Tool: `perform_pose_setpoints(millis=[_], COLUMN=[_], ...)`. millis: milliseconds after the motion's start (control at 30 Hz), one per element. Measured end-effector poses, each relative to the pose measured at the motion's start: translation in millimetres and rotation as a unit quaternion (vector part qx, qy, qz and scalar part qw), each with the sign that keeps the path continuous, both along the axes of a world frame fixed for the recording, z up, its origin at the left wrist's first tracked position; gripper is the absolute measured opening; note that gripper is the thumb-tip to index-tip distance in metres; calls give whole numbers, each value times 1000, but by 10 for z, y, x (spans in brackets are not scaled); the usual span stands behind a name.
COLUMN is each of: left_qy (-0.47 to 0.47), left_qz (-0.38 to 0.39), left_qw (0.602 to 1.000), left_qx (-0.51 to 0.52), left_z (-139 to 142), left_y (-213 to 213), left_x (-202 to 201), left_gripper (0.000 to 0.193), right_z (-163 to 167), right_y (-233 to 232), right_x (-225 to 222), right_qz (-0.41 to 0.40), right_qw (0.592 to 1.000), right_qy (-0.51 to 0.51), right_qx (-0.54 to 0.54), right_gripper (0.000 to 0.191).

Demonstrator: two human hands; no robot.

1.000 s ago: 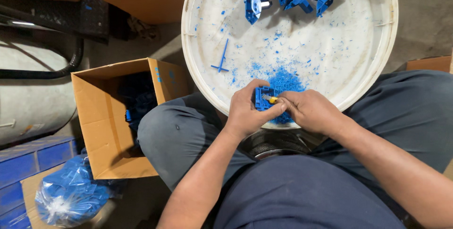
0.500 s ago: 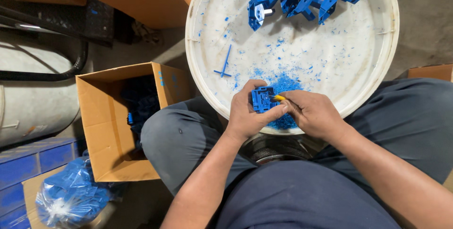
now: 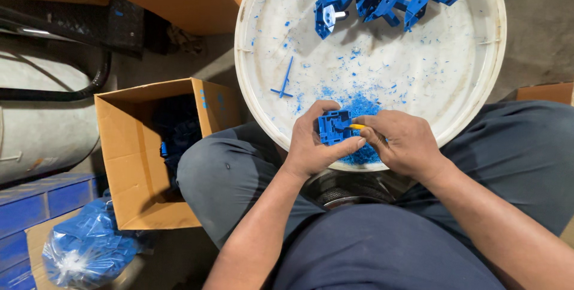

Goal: The person uses a utility knife to trim excess material from blue plastic components while holding them over a white bucket lid.

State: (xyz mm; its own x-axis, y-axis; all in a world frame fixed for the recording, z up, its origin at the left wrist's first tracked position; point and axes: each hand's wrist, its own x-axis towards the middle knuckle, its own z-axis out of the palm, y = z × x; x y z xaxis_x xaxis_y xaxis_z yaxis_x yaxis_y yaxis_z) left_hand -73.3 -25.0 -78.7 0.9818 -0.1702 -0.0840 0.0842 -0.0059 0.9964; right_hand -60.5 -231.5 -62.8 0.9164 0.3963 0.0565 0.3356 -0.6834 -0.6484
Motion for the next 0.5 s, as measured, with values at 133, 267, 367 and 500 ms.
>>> perform_pose_setpoints(millis=[133,267,367,500], left_qy=[-9,1,7,-4], left_qz=[-3,-5,-9,-3], left_qw=[1000,999,999,1000], left_qx=[-2,-40,-48,-16], left_z=[-16,-19,-15,-9], left_y=[13,1,2,6], left_x=[-4,-7,-10,-10], left_gripper=[50,52,52,52], right_z=[31,61,71,74], right_y=[13,24,29,29], right_x=[-7,-15,-17,-21], right_qz=[14,20,25,24], right_qw=[998,997,996,996], right_qy=[-54,-70,-84,-83], right_qx=[1,-17,-5,0], right_gripper=[20,20,19,21])
